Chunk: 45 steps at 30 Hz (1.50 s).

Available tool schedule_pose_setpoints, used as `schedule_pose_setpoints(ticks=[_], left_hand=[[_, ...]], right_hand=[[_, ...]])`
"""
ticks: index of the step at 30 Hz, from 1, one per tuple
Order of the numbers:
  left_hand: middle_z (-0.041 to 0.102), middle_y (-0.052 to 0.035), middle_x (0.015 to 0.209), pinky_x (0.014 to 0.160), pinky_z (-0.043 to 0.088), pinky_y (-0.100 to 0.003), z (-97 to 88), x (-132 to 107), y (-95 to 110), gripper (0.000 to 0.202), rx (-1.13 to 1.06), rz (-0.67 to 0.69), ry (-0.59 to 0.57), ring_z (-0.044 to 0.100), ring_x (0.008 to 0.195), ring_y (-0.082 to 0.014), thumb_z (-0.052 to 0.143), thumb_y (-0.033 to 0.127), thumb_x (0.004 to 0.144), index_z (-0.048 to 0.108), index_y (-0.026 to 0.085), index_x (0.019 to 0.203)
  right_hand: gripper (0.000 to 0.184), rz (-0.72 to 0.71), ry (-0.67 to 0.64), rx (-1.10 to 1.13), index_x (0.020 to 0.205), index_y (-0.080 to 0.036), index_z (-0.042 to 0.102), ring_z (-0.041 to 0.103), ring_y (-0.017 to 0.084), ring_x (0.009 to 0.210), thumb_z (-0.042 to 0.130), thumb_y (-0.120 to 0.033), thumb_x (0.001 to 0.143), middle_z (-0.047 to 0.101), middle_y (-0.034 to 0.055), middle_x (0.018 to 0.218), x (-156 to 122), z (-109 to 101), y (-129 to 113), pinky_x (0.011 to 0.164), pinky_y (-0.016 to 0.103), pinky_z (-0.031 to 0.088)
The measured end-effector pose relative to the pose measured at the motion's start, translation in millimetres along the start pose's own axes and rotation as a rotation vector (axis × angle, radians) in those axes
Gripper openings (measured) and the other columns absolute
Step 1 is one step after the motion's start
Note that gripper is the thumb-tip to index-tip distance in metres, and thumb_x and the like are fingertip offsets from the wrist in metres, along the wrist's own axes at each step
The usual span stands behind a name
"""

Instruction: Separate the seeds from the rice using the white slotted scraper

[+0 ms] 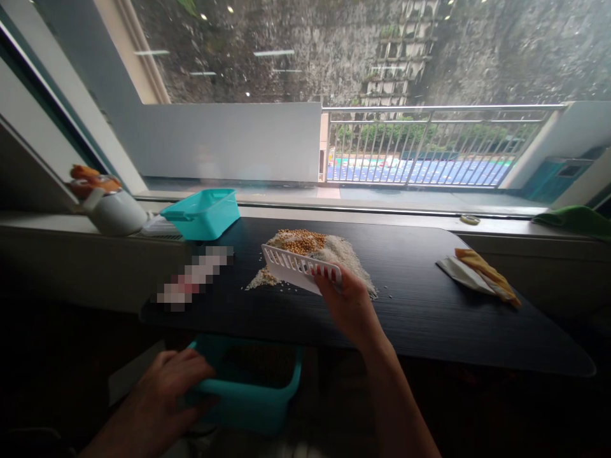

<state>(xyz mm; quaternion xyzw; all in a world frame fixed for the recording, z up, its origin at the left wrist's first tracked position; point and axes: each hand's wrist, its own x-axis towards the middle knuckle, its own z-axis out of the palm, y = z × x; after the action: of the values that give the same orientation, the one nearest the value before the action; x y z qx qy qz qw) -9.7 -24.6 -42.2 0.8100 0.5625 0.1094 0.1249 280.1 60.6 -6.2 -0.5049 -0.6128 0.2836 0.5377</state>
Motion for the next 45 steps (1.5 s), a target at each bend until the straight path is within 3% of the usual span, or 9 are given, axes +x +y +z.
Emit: schedule_pose_setpoints(ticks=[7, 14, 21, 26, 31, 36, 41, 45], left_hand=[[0.068, 0.0042, 0.079, 0.076, 0.032, -0.034, -2.1, -0.1, -0.8, 0.014, -0.020, -0.001, -0.004, 0.061, 0.081, -0.0196, 0.063, 0.011, 0.069, 0.066, 0.023, 0.075], [0.068, 0.0049, 0.077, 0.076, 0.031, -0.034, 1.1, 0.0, 0.7, 0.015, 0.000, 0.031, 0.050, 0.060, 0.080, -0.0184, 0.063, 0.010, 0.069, 0.064, 0.023, 0.075], [0.068, 0.0046, 0.077, 0.075, 0.033, -0.033, -3.5, 0.2, 2.4, 0.011, 0.021, 0.055, 0.055, 0.059, 0.078, -0.0176, 0.061, 0.013, 0.071, 0.063, 0.024, 0.074], [0.068, 0.0040, 0.078, 0.076, 0.033, -0.034, -4.7, 0.4, 3.2, 0.011, 0.023, 0.042, 0.054, 0.060, 0.080, -0.0192, 0.061, 0.014, 0.071, 0.063, 0.024, 0.074], [0.067, 0.0042, 0.078, 0.077, 0.033, -0.034, -4.4, 0.1, 2.0, 0.014, 0.019, 0.035, 0.060, 0.060, 0.078, -0.0189, 0.059, 0.011, 0.070, 0.064, 0.024, 0.075], [0.067, 0.0041, 0.077, 0.075, 0.032, -0.034, -4.6, -0.2, 1.7, 0.010, 0.001, 0.027, 0.036, 0.059, 0.078, -0.0189, 0.062, 0.013, 0.071, 0.064, 0.023, 0.074], [0.067, 0.0038, 0.078, 0.076, 0.032, -0.034, -5.4, -0.2, 1.3, 0.013, 0.015, 0.023, 0.049, 0.059, 0.078, -0.0189, 0.063, 0.012, 0.070, 0.065, 0.023, 0.076], [0.068, 0.0036, 0.079, 0.075, 0.033, -0.033, -6.6, -0.4, 0.9, 0.012, 0.024, 0.036, 0.047, 0.059, 0.079, -0.0186, 0.063, 0.014, 0.071, 0.065, 0.024, 0.077]], right_hand=[[0.021, 0.001, -0.033, -0.025, 0.082, -0.018, 0.070, 0.060, 0.017, 0.070, 0.061, -0.036, 0.083, 0.067, 0.0017, 0.073, 0.9, 2.2, 1.0, 0.066, 0.030, 0.049], [0.020, 0.017, 0.033, 0.009, 0.080, -0.018, 0.070, 0.060, 0.018, 0.070, 0.064, -0.037, 0.080, 0.067, 0.0017, 0.072, -2.2, 2.4, -1.5, 0.066, 0.030, 0.050], [0.018, 0.015, -0.040, 0.009, 0.082, -0.018, 0.072, 0.062, 0.018, 0.071, 0.062, -0.034, 0.082, 0.069, 0.0019, 0.074, -3.1, 3.2, -6.3, 0.066, 0.030, 0.051], [0.020, 0.017, 0.031, 0.015, 0.083, -0.018, 0.072, 0.062, 0.019, 0.071, 0.064, -0.036, 0.080, 0.069, 0.0025, 0.073, -4.0, 2.4, -6.0, 0.066, 0.032, 0.051], [0.020, 0.010, -0.029, 0.000, 0.081, -0.018, 0.072, 0.061, 0.017, 0.068, 0.065, -0.038, 0.080, 0.069, 0.0018, 0.072, -4.2, 3.4, -4.7, 0.064, 0.030, 0.051], [0.022, 0.030, 0.043, 0.051, 0.083, -0.018, 0.073, 0.064, 0.020, 0.073, 0.067, -0.039, 0.079, 0.071, 0.0030, 0.075, -6.1, 2.6, -8.3, 0.067, 0.031, 0.052], [0.021, 0.013, -0.041, 0.020, 0.084, -0.017, 0.073, 0.063, 0.018, 0.072, 0.064, -0.036, 0.081, 0.071, 0.0026, 0.075, -4.2, 5.3, -6.1, 0.068, 0.031, 0.051], [0.020, 0.025, -0.025, 0.037, 0.082, -0.018, 0.073, 0.062, 0.018, 0.069, 0.065, -0.036, 0.080, 0.070, 0.0023, 0.072, -6.7, 6.6, -7.5, 0.064, 0.030, 0.051]])
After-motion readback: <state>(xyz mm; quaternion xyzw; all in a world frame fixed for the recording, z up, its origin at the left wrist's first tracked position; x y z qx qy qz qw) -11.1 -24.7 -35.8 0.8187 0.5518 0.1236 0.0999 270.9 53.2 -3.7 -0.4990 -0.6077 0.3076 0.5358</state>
